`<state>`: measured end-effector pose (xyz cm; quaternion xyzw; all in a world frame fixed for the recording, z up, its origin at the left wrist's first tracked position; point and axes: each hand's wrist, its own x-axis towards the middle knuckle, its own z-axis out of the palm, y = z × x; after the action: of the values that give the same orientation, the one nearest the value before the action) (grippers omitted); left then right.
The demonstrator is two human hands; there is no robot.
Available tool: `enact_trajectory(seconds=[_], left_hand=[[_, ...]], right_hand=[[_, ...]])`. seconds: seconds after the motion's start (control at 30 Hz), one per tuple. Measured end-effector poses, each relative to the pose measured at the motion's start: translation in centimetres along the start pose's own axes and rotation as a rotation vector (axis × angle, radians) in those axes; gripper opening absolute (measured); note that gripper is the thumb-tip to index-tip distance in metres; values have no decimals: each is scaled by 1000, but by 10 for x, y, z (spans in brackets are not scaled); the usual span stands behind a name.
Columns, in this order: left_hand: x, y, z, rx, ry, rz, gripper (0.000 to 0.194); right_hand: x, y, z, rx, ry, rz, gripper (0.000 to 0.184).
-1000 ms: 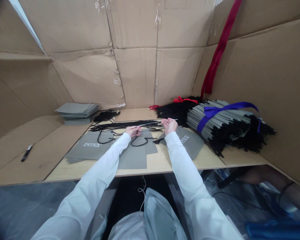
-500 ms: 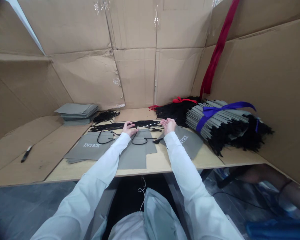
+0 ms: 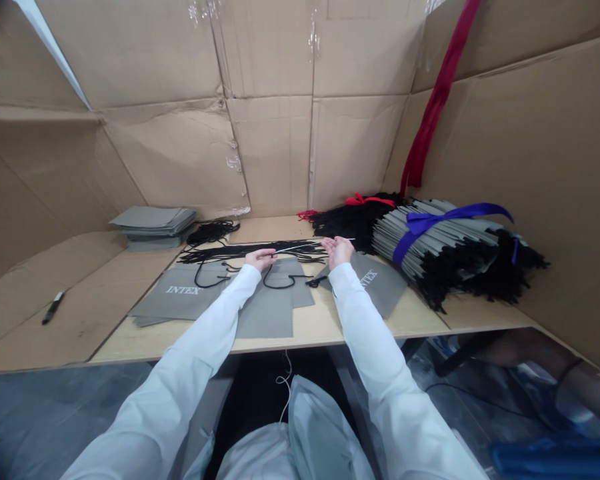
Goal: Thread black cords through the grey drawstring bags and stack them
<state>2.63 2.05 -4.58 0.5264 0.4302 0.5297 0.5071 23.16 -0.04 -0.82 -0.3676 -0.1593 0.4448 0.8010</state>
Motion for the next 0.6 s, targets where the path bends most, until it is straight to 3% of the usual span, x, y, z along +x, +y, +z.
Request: enact_trajectory(seconds=[0.2, 0.4, 0.6], left_hand=[[-1, 2, -1, 239, 33, 56, 30], [-7, 6, -3, 744, 67, 369, 19], [-9, 6, 0, 776, 81, 451, 21]], right_hand=[[0, 0, 0, -9, -14, 9, 16], [0, -1, 0, -14, 18, 8, 16], [3, -2, -2, 3, 65, 20, 15]])
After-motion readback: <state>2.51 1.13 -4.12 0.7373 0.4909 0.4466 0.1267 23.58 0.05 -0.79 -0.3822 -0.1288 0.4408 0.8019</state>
